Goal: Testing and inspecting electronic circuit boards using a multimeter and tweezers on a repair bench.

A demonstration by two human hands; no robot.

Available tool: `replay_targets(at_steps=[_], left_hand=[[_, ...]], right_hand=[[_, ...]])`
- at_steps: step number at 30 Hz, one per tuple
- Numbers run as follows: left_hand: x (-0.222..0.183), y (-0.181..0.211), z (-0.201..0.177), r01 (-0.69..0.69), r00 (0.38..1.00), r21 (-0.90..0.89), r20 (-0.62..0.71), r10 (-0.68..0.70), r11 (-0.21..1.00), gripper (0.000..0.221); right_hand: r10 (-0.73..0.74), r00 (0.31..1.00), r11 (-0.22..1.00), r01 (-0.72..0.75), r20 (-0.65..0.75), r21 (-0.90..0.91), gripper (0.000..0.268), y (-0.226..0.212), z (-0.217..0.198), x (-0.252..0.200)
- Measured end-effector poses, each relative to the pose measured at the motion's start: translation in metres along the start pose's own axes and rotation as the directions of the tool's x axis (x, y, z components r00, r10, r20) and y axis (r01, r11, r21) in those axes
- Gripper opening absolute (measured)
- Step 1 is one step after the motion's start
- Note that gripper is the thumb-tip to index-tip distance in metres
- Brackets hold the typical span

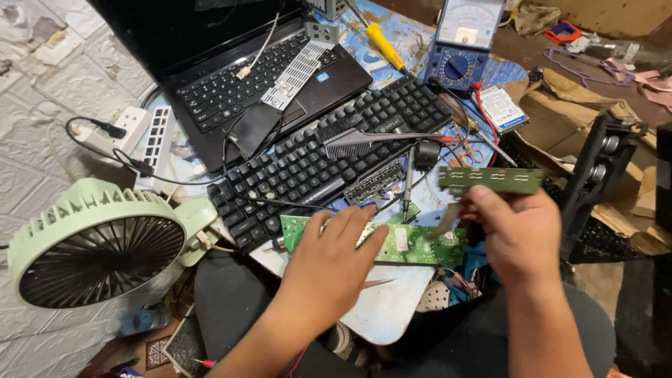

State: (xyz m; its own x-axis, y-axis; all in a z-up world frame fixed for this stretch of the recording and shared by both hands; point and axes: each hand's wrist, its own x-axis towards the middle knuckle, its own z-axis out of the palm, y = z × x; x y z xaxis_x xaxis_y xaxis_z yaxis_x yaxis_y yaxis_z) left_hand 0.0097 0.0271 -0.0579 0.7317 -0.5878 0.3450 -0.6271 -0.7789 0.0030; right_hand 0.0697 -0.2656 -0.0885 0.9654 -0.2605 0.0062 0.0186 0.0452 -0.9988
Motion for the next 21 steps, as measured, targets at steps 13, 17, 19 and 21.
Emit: replay_targets(at_steps=[13, 17, 19, 21], left_hand=[[0.006, -0.029, 0.000, 0.027, 0.998, -0.278, 0.054, -0.012, 0.960, 0.058], [0.019, -0.044, -0.022, 0.149, 0.988, -0.508, 0.105, -0.111, 0.848, 0.055], [0.023, -0.051, -0.036, 0.238, 0.970, -0.569, 0.177, -0.165, 0.787, 0.057], [0.024, -0.057, -0.048, 0.349, 0.934, -0.700, 0.207, -0.291, 0.623, 0.056]], right_hand=[[-0.032, 0.991, 0.962, 0.066, -0.131, 0.264, 0.047, 0.023, -0.053, 0.030], [0.085, 0.990, 0.918, -0.033, -0.116, 0.396, 0.018, 0.004, -0.063, 0.032], [0.171, 0.973, 0.905, -0.091, -0.158, 0.416, 0.018, 0.004, -0.070, 0.034], [0.197, 0.965, 0.907, -0.112, -0.173, 0.406, 0.022, 0.012, -0.078, 0.039]])
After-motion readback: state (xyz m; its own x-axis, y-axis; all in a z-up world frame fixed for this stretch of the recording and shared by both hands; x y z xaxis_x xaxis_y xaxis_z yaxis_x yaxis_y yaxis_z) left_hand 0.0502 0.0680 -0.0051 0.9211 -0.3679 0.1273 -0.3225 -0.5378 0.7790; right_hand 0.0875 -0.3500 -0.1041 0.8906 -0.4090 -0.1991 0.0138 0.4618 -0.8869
